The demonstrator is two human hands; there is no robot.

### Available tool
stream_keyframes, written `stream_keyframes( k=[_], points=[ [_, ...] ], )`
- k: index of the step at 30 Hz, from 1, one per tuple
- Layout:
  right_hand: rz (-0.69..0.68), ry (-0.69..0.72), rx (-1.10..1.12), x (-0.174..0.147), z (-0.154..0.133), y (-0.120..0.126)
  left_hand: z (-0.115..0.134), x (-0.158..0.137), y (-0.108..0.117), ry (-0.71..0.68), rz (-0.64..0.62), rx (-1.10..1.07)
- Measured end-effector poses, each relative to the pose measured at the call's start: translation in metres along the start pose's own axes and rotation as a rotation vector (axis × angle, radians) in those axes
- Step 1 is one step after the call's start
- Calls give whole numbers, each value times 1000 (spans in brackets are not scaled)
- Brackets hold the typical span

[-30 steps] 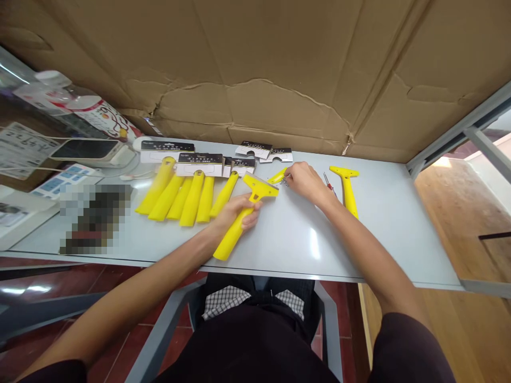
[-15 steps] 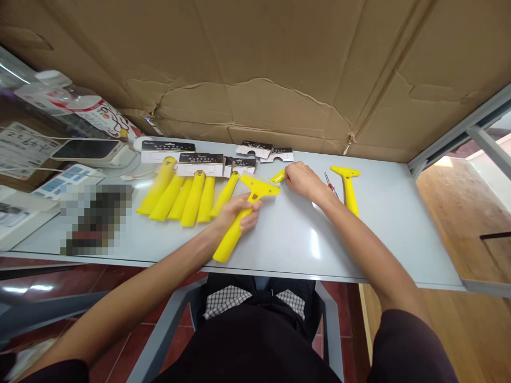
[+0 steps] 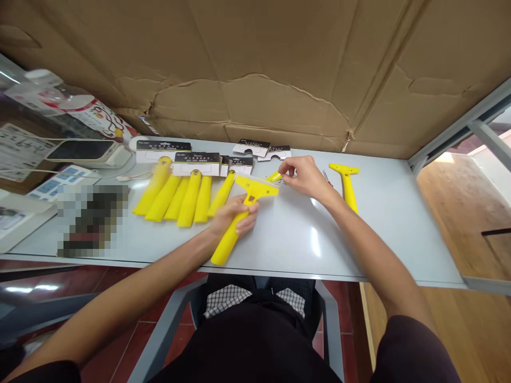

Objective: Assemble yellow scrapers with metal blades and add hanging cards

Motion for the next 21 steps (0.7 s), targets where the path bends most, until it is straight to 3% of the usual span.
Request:
stream_keyframes(
  k=[3, 6, 21],
  points=[
    [99, 14, 188, -9, -19, 5, 0, 1, 4, 17, -22, 46],
    [53, 83, 286, -15, -34, 2, 1, 1, 5, 26, -30, 74],
    [-80, 116, 153, -19, -52, -1, -6, 7, 5, -23, 53, 61]
  ],
)
Point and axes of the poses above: each hand's wrist, its own x-axis towards the middle knuckle, its own y-axis out of the back of the hand, z = x × y, the point moved 2 cm from there along x, towards the middle knuckle, and after that the axes turned 15 degrees about y, right-handed, at the moved point
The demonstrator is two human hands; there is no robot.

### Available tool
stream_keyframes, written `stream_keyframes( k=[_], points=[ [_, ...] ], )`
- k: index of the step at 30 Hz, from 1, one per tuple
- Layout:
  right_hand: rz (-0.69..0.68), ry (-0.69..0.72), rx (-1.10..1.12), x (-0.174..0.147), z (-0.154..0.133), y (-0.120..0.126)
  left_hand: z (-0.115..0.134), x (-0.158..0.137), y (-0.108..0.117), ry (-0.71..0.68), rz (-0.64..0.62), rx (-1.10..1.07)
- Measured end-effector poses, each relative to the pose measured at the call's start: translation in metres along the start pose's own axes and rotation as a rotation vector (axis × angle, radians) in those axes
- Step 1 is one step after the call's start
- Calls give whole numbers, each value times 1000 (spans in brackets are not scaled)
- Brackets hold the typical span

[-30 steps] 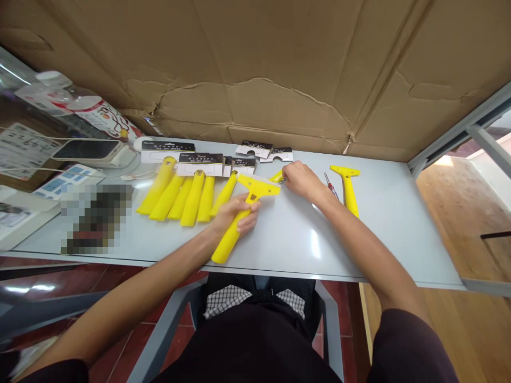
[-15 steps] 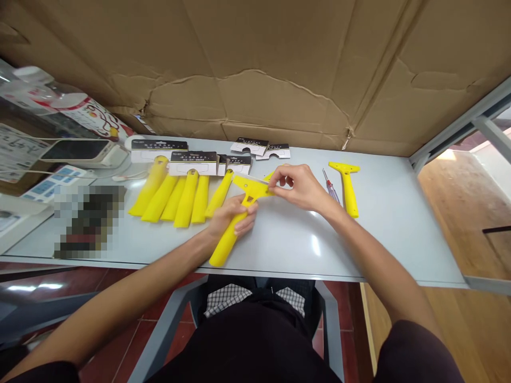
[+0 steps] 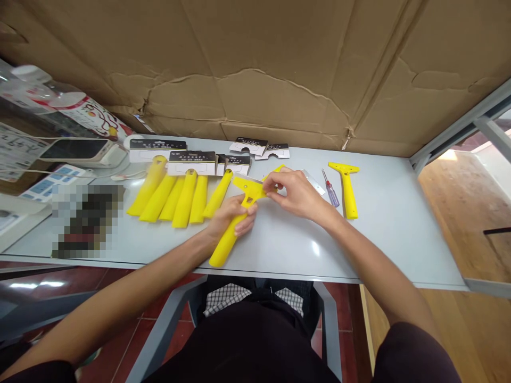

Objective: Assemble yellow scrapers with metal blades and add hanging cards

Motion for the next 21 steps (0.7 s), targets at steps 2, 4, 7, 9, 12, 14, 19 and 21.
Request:
stream_keyframes(
  k=[2, 4, 7, 9, 12, 14, 19, 21],
  points=[
    [1, 3, -27, 0, -3, -1, -1, 1, 0, -6, 6, 6],
    [5, -4, -50, 0, -3, -3, -1, 1, 0, -5, 8, 10],
    [18, -22, -73, 0, -3, -5, 0, 0, -2, 6, 6, 12],
    [18, -17, -65, 0, -3, -3, 1, -2, -4, 22, -6, 23],
    [17, -35, -59, -7, -3, 9, 5, -6, -7, 39, -29, 30],
    [35, -107, -155, -18, 1, 23, 7, -8, -7, 37, -33, 9],
    [-26, -424, -623, -61, 27, 48, 9, -11, -3, 32, -34, -74],
    [-78, -513, -729, -73, 37, 46, 9, -11, -3, 40, -45, -103]
  ],
)
Point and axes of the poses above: each hand's wrist, its own x-axis towards the middle knuckle, its own y-axis out of the back of the hand, z = x × y, the point moved 2 cm from there along x, towards the middle knuckle, and after that the axes turned 15 degrees about y, right-handed, at the moved point
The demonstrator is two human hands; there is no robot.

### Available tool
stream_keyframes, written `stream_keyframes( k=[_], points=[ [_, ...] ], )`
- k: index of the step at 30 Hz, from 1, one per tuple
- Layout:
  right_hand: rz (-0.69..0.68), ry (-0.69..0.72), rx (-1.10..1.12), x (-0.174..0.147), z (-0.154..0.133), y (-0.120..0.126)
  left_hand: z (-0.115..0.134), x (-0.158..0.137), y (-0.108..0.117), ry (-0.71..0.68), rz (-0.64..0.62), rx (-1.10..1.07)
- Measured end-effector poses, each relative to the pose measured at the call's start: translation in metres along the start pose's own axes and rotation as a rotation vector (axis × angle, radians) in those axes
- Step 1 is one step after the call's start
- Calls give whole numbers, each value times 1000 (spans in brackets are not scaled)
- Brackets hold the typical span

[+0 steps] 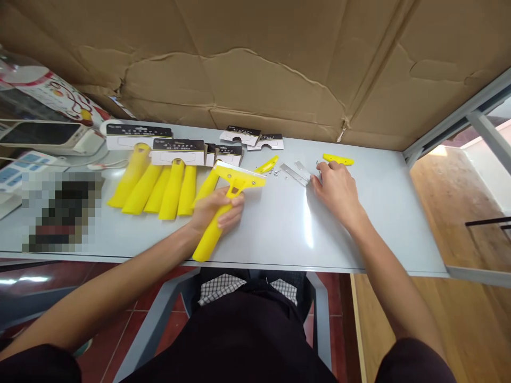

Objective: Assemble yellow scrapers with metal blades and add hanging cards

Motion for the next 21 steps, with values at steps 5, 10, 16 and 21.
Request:
stream_keyframes(
  k=[5, 10, 16, 21],
  points=[
    [-93, -44, -135, -1, 2, -14, 1, -2, 1, 36, -34, -67],
    [-123, -42, -103, 1, 6, -12, 3, -4, -2, 49, -90, -57],
    [153, 112, 210, -1, -15, 13, 0, 0, -4, 34, -98, -41],
    [79, 334, 490, -1, -51, 39, -3, 2, -4, 26, -58, -61]
  ],
)
Point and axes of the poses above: each hand's wrist, its own x-axis towards the middle knuckle, its own y-axis out of the back of the hand, z = x × y, the point moved 2 cm from there along x, towards the middle knuckle, and after that the axes turned 15 degrees about y, right-handed, at the moved point
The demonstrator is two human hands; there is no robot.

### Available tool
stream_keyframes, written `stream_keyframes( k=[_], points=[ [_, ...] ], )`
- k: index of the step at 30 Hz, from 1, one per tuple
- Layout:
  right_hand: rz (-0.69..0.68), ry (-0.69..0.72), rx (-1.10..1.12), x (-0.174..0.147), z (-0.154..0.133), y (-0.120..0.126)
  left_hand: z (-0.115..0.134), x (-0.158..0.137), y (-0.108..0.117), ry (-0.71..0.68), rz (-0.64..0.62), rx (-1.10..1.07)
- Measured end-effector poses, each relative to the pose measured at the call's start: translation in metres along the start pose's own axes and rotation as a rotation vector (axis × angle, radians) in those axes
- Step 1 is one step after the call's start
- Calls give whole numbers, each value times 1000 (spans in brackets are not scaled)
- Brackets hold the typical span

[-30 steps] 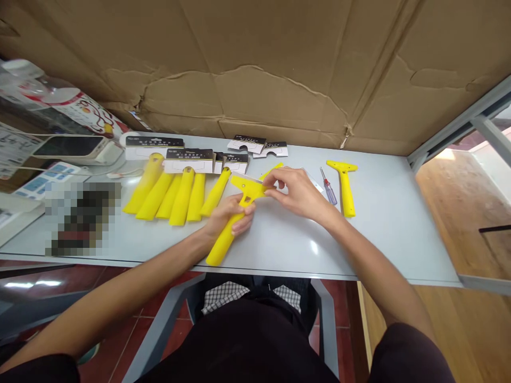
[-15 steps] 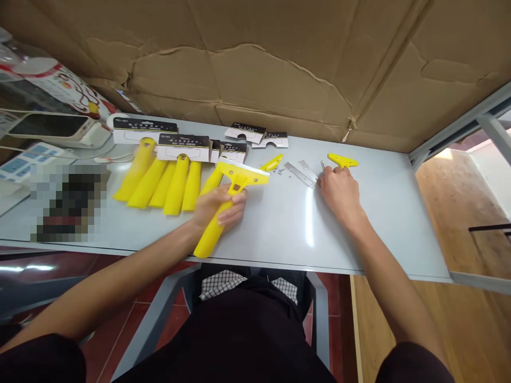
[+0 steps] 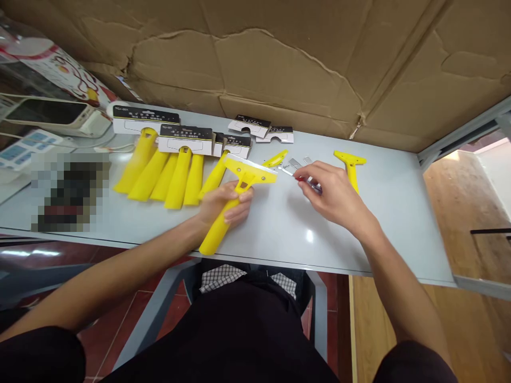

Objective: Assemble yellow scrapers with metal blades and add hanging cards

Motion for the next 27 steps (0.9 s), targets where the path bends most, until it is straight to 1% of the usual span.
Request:
stream_keyframes(
  k=[3, 6, 14, 18, 27],
  points=[
    [-52, 96, 3, 3, -10, -1, 0, 0, 0, -8, 9, -1],
    [-60, 139, -11, 5, -10, -3, 0, 0, 0, -17, 9, 12],
    [-93, 151, -44, 11, -6, -5, 0, 3, -2, -42, 37, 28],
    [-92, 168, -65, 13, -5, -5, 1, 4, -2, -34, 31, 39],
    [-93, 214, -122, 16, -5, -3, 1, 6, 2, -62, 16, 51]
  ],
)
Point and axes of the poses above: each hand's wrist, its own x-axis towards the middle knuckle, its own y-axis out of the back of the hand, z = x × y, the point moved 2 cm from there along x, towards the middle knuckle, and after that the axes turned 15 degrees about y, right-handed, at the moved point
